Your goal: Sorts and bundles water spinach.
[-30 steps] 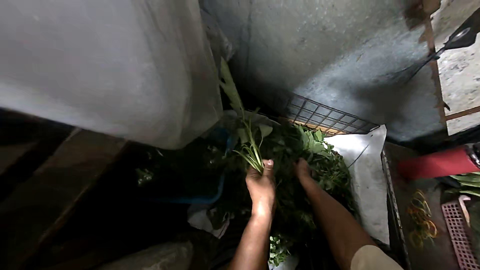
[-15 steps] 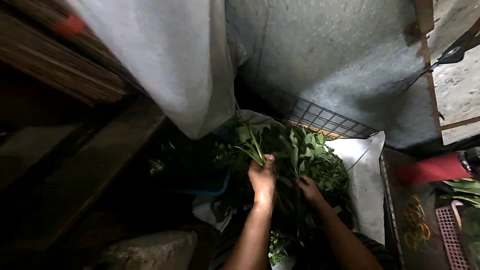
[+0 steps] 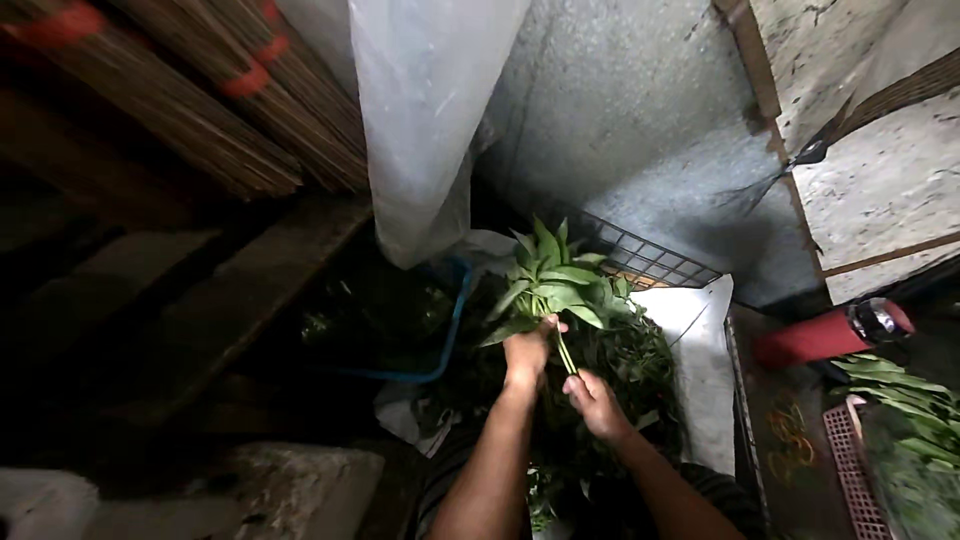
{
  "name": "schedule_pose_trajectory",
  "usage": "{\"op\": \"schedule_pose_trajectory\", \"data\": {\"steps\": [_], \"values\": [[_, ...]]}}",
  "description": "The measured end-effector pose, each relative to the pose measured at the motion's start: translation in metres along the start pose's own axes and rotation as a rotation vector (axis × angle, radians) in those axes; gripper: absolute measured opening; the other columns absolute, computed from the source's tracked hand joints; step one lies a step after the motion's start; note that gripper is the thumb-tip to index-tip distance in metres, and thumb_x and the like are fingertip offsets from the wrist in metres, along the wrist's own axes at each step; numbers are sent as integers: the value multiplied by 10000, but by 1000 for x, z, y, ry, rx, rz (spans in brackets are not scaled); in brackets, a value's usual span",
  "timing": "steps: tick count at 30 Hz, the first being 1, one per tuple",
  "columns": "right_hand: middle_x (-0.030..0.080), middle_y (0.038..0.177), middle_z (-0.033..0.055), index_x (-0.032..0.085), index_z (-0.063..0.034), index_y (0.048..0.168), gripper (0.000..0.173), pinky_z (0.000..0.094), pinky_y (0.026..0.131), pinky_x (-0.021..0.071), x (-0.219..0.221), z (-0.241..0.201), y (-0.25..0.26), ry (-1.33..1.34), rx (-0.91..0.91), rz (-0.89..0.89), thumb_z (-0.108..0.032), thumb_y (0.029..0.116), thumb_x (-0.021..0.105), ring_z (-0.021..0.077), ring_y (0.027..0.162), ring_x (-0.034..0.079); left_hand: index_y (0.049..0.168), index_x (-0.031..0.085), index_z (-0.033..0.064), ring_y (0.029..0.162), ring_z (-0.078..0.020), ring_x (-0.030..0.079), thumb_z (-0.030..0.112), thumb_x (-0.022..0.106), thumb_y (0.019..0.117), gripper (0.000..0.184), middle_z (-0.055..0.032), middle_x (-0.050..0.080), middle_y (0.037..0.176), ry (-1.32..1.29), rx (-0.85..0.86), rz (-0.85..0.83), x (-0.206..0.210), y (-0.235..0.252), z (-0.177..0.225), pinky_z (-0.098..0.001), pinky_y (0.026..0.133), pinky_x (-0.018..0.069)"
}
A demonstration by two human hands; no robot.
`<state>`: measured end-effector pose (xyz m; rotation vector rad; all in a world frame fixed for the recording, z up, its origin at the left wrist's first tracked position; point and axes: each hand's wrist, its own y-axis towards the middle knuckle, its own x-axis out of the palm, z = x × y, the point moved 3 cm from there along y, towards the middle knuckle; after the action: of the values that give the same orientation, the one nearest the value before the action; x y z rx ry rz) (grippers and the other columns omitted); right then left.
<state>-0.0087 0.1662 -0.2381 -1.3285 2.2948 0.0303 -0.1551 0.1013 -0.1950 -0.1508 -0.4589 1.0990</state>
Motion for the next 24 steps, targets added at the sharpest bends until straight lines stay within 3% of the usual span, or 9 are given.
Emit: {"op": "schedule_pose_trajectory", "data": {"steps": [5, 8, 10, 12, 13, 15, 18, 21, 24], "values": [[538, 781, 7, 604, 36, 1018, 381, 245, 666, 480, -6, 16, -41, 37, 25, -89, -238, 1089, 349, 59, 679, 512, 1082, 643, 4, 627, -104, 651, 66, 710, 955, 156, -59, 728, 812, 9, 52, 38, -14, 1, 1, -244, 560, 521], [511, 733, -49, 609, -4, 935, 332, 183, 607, 435, -10, 9, -43, 251, -45, 71, -180, 1087, 372, 4, 629, 467, 1064, 668, 65, 571, -84, 559, 106, 691, 975, 100, -28, 676, 821, -73, 55, -9, -6, -2, -7, -219, 509, 475], [534, 757, -42, 638, -4, 929, 313, 186, 642, 440, -12, 4, -30, 221, -112, 223, -154, 1071, 403, 2, 665, 480, 1125, 682, 49, 680, -127, 651, 103, 621, 1018, 135, -57, 716, 908, -121, 42, -125, 3, -10, -15, -264, 613, 566], [668, 891, 73, 701, 12, 1039, 338, 327, 803, 522, -10, -6, -19, 52, -58, 284, -220, 1075, 457, 112, 828, 614, 1184, 633, -2, 819, -187, 727, 83, 560, 1047, 177, -114, 755, 944, -147, -3, -243, 15, -22, -27, -331, 764, 606], [716, 1010, 126, 711, 11, 1121, 369, 401, 905, 533, -7, -9, -16, -22, -20, 266, -255, 1082, 458, 173, 953, 666, 1158, 615, -29, 773, -201, 727, 69, 538, 1055, 162, -132, 751, 873, -170, -24, -269, 21, -27, -34, -341, 744, 605], [722, 1132, 165, 706, 9, 1186, 409, 457, 981, 521, 1, -11, -22, -148, -7, 249, -288, 1088, 443, 238, 1074, 681, 1063, 577, -23, 599, -172, 668, 73, 485, 1077, 133, -86, 664, 694, -208, -36, -257, 27, -29, -39, -314, 619, 599], [720, 1067, 189, 705, 9, 1141, 483, 521, 876, 553, 5, -1, -46, -457, 30, 184, -382, 1080, 428, 317, 991, 706, 1041, 534, 29, 461, -109, 516, 135, 440, 1103, 155, -19, 526, 616, -269, -26, -151, 23, -22, -28, -245, 461, 503], [628, 1342, 199, 643, -62, 1338, 579, 602, 1065, 446, -8, 34, -63, -506, 313, -48, -513, 1078, 391, 372, 1262, 592, 1062, 533, 84, 472, -88, 485, 210, 439, 1109, 164, 10, 499, 627, -284, 13, -98, 13, -13, -19, -230, 455, 463], [475, 1503, 250, 510, -54, 1480, 585, 669, 1140, 315, -28, 43, -65, -422, 254, 137, -459, 1070, 413, 430, 1410, 430, 1072, 529, 71, 485, -96, 501, 187, 473, 1098, 131, 4, 503, 632, -213, 91, -83, 17, -17, -21, -242, 476, 487]]}}
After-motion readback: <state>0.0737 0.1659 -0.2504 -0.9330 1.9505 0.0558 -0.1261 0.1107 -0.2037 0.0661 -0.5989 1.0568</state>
